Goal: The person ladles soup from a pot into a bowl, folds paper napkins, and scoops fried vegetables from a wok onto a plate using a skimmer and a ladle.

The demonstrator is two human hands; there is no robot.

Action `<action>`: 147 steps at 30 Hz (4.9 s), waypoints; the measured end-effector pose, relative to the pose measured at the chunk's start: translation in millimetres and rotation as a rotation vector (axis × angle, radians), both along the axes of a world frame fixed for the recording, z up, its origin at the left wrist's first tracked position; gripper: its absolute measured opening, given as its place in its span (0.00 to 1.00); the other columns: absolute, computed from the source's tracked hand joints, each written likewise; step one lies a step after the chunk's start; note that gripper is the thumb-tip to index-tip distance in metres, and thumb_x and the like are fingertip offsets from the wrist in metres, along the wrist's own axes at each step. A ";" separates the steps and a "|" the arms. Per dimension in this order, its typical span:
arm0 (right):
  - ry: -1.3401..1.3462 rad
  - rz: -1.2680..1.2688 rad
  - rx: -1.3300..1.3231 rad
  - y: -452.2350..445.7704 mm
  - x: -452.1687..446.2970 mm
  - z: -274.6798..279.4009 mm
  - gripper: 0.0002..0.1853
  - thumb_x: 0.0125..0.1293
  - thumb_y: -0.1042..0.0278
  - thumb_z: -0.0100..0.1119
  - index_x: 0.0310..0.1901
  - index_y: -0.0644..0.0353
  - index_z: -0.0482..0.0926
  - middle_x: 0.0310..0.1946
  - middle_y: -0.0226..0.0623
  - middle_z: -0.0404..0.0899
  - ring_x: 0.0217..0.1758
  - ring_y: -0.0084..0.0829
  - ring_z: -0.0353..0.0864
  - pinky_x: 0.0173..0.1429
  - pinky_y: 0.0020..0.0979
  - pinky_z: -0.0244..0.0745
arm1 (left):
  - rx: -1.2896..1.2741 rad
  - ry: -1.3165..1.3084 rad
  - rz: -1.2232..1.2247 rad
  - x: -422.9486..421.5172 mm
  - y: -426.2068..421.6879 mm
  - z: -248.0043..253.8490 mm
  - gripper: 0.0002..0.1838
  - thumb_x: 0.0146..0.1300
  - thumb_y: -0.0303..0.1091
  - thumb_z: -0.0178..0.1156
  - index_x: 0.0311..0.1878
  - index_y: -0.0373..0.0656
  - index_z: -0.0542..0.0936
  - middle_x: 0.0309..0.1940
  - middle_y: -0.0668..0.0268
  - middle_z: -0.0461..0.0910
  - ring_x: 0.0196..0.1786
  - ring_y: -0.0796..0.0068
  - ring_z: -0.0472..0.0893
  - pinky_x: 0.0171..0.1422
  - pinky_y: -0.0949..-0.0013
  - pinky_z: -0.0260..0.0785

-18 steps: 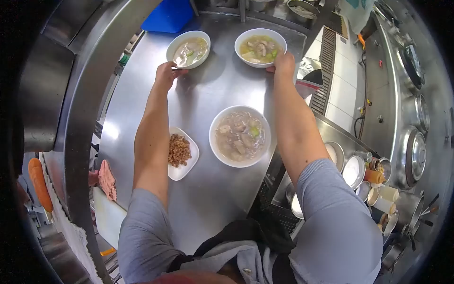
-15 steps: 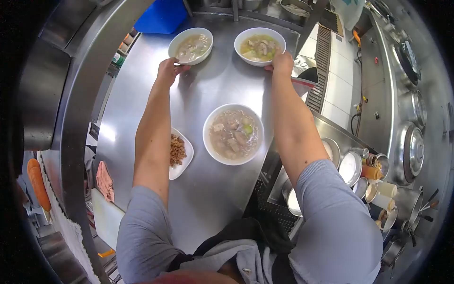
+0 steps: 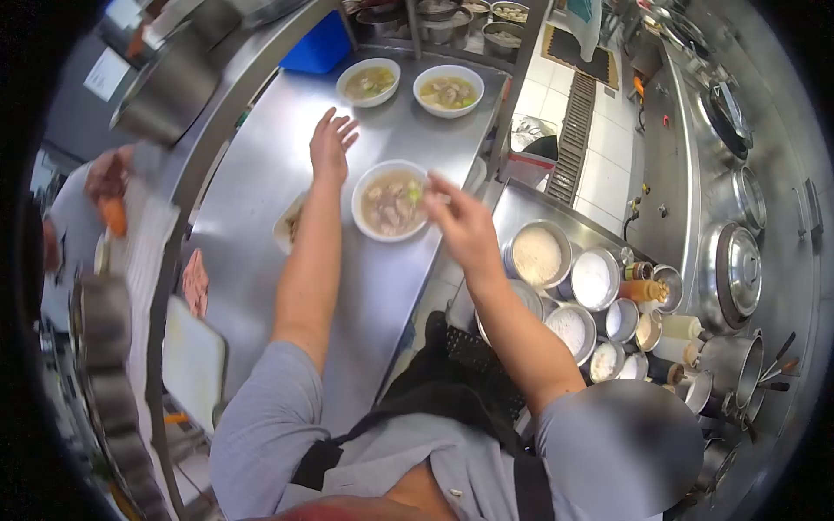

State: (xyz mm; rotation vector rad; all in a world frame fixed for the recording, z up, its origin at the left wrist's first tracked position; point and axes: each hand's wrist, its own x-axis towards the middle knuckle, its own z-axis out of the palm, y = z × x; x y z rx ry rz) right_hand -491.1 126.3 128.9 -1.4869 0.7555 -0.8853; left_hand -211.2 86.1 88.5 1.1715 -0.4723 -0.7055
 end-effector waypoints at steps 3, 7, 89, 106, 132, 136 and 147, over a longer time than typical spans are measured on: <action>-0.021 0.313 0.230 93.8 -59.9 20.4 0.22 0.66 0.66 0.55 0.58 0.70 0.71 0.38 0.40 0.81 0.37 0.27 0.81 0.38 0.24 0.76 | -0.142 0.064 -0.006 -97.1 133.6 23.0 0.24 0.68 0.37 0.48 0.65 0.38 0.63 0.52 0.56 0.72 0.52 0.62 0.76 0.54 0.64 0.68; 0.061 0.504 0.159 168.6 -88.9 40.9 0.20 0.66 0.66 0.54 0.56 0.68 0.73 0.36 0.37 0.82 0.35 0.23 0.81 0.36 0.22 0.74 | 0.112 -0.039 -0.060 -231.5 340.0 -0.9 0.21 0.68 0.43 0.49 0.56 0.38 0.73 0.46 0.61 0.77 0.50 0.70 0.77 0.51 0.68 0.67; 0.565 0.303 -0.197 1056.9 758.0 -122.8 0.07 0.59 0.72 0.60 0.37 0.65 0.81 0.37 0.43 0.80 0.39 0.38 0.81 0.45 0.31 0.74 | 0.716 -0.280 -0.602 652.0 1111.2 -210.9 0.26 0.57 0.38 0.62 0.59 0.41 0.73 0.45 0.56 0.80 0.44 0.65 0.81 0.50 0.68 0.72; 1.312 -1.002 -0.202 776.5 815.5 -332.2 0.15 0.60 0.68 0.55 0.46 0.67 0.76 0.45 0.51 0.75 0.51 0.50 0.73 0.56 0.42 0.68 | 0.941 -0.208 -0.571 855.1 898.5 -348.1 0.24 0.57 0.36 0.60 0.58 0.40 0.74 0.42 0.58 0.81 0.45 0.67 0.80 0.50 0.68 0.71; 1.894 -1.276 -0.212 491.8 684.7 -367.6 0.15 0.64 0.61 0.52 0.43 0.64 0.79 0.41 0.57 0.78 0.47 0.54 0.77 0.51 0.47 0.70 | 0.716 -0.303 -0.925 899.5 672.2 -437.4 0.24 0.59 0.32 0.58 0.60 0.40 0.72 0.47 0.54 0.79 0.46 0.64 0.80 0.43 0.67 0.74; 1.865 -1.226 -0.157 497.0 687.0 -356.0 0.14 0.64 0.61 0.51 0.41 0.61 0.81 0.37 0.55 0.79 0.44 0.54 0.78 0.48 0.47 0.71 | 0.708 -0.317 -0.924 899.7 654.1 -434.5 0.24 0.59 0.31 0.58 0.60 0.40 0.72 0.49 0.53 0.78 0.49 0.64 0.80 0.46 0.67 0.74; 2.130 -1.190 -0.602 500.5 713.1 -355.7 0.11 0.56 0.69 0.53 0.37 0.66 0.78 0.40 0.55 0.77 0.45 0.52 0.77 0.49 0.45 0.73 | 0.646 -0.488 -0.984 903.6 667.7 -423.5 0.23 0.58 0.30 0.57 0.58 0.36 0.71 0.49 0.47 0.77 0.51 0.54 0.78 0.53 0.59 0.70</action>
